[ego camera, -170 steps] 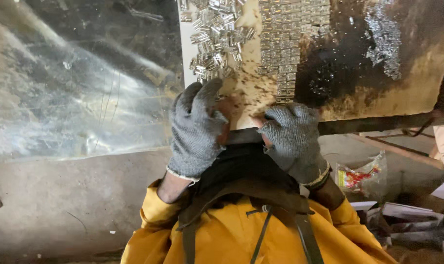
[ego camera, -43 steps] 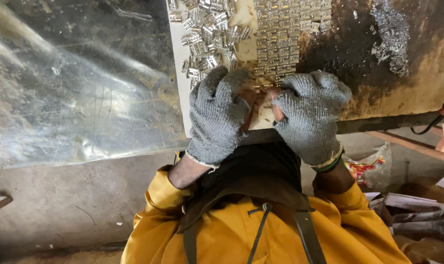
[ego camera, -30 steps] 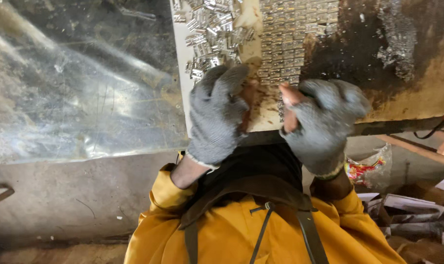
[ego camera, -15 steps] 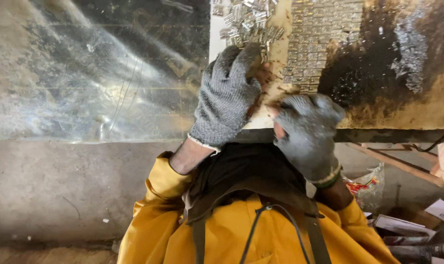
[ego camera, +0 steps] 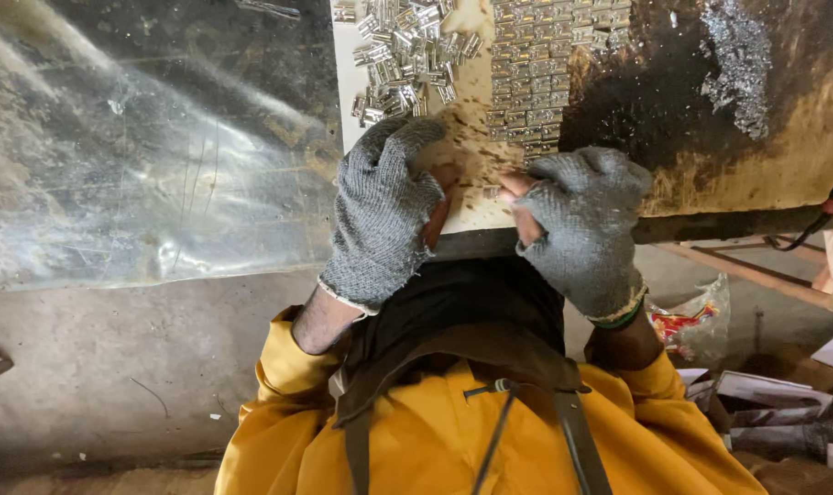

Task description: The person picks small metal buckle components from a pile and arranges them in neat rows on a board on the workbench, gradually filling the board with aligned rows of buckles.

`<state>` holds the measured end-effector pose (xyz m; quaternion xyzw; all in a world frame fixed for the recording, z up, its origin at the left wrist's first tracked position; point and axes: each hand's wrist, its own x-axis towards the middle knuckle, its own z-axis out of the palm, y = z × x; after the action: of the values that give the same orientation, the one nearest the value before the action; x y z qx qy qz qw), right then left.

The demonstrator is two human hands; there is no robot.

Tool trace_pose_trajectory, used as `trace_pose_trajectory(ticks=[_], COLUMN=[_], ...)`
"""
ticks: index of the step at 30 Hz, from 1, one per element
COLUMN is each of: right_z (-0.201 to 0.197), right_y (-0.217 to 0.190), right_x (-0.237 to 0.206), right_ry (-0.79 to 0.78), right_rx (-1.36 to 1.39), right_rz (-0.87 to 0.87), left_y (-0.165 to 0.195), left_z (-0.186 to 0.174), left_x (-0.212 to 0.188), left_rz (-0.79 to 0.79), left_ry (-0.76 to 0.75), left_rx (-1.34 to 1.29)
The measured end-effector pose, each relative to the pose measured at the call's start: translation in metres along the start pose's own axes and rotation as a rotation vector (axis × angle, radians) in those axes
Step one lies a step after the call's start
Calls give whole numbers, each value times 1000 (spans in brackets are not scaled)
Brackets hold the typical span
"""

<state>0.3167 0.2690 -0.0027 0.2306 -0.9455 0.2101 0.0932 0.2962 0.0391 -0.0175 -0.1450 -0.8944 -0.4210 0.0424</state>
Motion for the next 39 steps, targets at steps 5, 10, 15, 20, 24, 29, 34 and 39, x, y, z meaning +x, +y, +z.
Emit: trace_pose_trajectory(ticks=[5, 10, 15, 20, 24, 29, 34, 39], right_z=[-5, -4, 2, -3, -6, 2, 4, 2], right_y=[-1, -10, -18, -11, -10, -10, 0, 4], right_x=[1, -3, 2, 2, -5, -7, -2, 3], right_ry=[-181, 63, 23, 0, 7, 87, 49, 31], right_rx=[5, -67, -120, 146, 30, -65, 8, -64], right_rz=[22, 59, 25, 29, 71, 43, 98, 84], left_y=[2, 7, 6, 2, 3, 9, 12, 19], left_z=[-1, -11, -8, -9, -10, -7, 11, 26], left_x=[-6, -9, 0, -5, -13, -14, 1, 15], left_rz=[63, 249, 196, 165, 231, 233, 209, 19], left_ry=[-24, -39, -80, -37, 15, 3, 54, 118], left_rx=[-81, -24, 49, 55, 115, 125, 129, 28])
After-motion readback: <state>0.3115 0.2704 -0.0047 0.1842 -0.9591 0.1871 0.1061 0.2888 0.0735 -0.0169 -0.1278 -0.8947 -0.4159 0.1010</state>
